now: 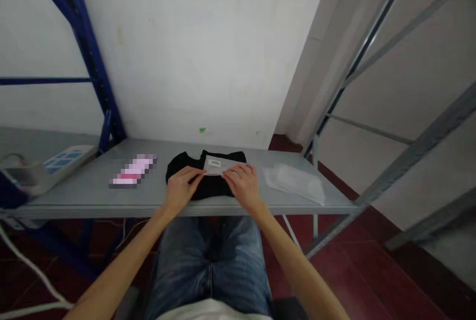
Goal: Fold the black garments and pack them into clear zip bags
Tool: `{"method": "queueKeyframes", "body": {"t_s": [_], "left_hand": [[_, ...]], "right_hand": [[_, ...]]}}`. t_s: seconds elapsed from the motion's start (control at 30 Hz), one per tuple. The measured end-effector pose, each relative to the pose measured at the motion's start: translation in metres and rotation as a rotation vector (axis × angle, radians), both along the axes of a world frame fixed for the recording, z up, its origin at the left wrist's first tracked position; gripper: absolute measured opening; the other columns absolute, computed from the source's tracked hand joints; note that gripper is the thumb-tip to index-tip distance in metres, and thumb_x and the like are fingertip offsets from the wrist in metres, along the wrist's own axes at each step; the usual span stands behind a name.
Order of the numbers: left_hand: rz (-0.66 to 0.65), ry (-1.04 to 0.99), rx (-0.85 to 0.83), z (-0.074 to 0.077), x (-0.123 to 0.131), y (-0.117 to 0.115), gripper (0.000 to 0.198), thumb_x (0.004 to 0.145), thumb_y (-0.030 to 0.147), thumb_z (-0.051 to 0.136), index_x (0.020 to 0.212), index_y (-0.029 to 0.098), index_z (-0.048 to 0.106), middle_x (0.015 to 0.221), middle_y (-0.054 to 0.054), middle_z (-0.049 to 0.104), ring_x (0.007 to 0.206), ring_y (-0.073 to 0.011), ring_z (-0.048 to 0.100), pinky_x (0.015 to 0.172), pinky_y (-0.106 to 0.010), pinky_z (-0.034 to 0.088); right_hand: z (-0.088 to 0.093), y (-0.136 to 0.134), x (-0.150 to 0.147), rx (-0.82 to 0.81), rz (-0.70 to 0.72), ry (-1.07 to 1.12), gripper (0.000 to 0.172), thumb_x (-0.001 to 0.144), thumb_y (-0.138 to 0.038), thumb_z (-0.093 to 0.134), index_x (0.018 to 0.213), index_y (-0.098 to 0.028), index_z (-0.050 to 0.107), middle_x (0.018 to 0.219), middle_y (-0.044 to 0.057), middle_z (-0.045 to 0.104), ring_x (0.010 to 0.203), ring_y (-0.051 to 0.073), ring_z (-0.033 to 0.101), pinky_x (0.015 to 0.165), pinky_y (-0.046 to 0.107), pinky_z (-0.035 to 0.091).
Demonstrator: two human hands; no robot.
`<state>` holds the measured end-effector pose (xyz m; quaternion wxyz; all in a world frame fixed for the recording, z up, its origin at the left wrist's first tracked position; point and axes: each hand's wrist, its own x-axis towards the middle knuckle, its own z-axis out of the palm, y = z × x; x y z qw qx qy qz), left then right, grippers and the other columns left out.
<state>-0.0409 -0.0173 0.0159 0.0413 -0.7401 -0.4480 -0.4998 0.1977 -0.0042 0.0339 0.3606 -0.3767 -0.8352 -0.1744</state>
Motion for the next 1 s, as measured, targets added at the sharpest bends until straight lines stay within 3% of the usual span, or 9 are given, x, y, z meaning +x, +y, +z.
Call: {"method": "queueKeyframes", "body": {"t_s": [0.17,0.3,0.4,0.53,0.77,0.87,1.0], "left_hand": [[0.136,-0.025,-0.079,0.005,-0.032,0.009,0.035,0.1,0.049,0.055,0.095,0.023,0.077,0.099,-0.006,0.077,0.091,-0.0229,0.071,0.085,-0.037,0.057],[0.088,0.079,-0.169,0.005,-0.031,0.009,0.036,0.095,0.055,0.06,0.097,0.025,0.078,0.107,-0.007,0.07,0.097,-0.0238,0.068,0.08,-0.034,0.057],[0.041,0.118,-0.206,0.001,-0.02,0.008,0.037,0.092,0.057,0.063,0.108,0.026,0.077,0.112,-0.007,0.068,0.099,-0.0236,0.066,0.078,-0.033,0.056],[0.009,0.166,-0.285,-0.006,-0.013,0.01,0.032,0.098,0.05,0.056,0.098,0.025,0.077,0.101,-0.005,0.07,0.085,-0.02,0.066,0.075,-0.031,0.053],[0.028,0.213,-0.274,-0.014,-0.014,0.013,0.026,0.099,0.043,0.053,0.091,0.024,0.07,0.093,-0.004,0.071,0.085,-0.0214,0.067,0.075,-0.031,0.051],[0.051,0.229,-0.253,-0.015,-0.01,0.014,0.024,0.101,0.039,0.05,0.091,0.024,0.066,0.092,-0.005,0.07,0.082,-0.0209,0.067,0.072,-0.031,0.05],[0.082,0.278,-0.212,-0.015,-0.005,0.013,0.024,0.104,0.038,0.046,0.095,0.024,0.063,0.096,-0.007,0.07,0.087,-0.0225,0.068,0.072,-0.03,0.051]], "right_hand": [[-0.004,0.024,0.047,0.037,-0.129,0.08,0.02,0.106,-0.03,0.058,0.105,-0.025,0.077,0.102,0.006,0.076,0.103,0.023,0.061,0.099,0.041,0.037],[-0.011,0.038,0.061,0.019,-0.123,0.129,0.025,0.108,-0.031,0.054,0.105,-0.022,0.077,0.103,0.008,0.075,0.1,0.023,0.063,0.09,0.036,0.044],[-0.017,0.045,0.055,-0.018,-0.066,0.174,0.027,0.108,-0.032,0.052,0.109,-0.022,0.077,0.105,0.008,0.074,0.099,0.022,0.065,0.089,0.034,0.048],[-0.02,0.054,0.043,-0.099,-0.03,0.261,0.027,0.108,-0.031,0.052,0.112,-0.022,0.077,0.108,0.007,0.073,0.096,0.021,0.068,0.087,0.031,0.051],[-0.017,0.043,0.02,-0.109,-0.143,0.325,0.03,0.106,-0.027,0.05,0.125,-0.021,0.072,0.117,0.011,0.069,0.107,0.024,0.065,0.094,0.036,0.05],[-0.019,0.028,0.004,-0.069,-0.194,0.24,0.031,0.104,-0.021,0.051,0.128,-0.022,0.07,0.121,0.012,0.067,0.115,0.026,0.06,0.099,0.04,0.046],[-0.022,0.02,-0.015,-0.134,-0.055,-0.001,0.025,0.104,-0.019,0.052,0.113,-0.025,0.074,0.117,0.008,0.071,0.111,0.024,0.061,0.097,0.038,0.044]]}}
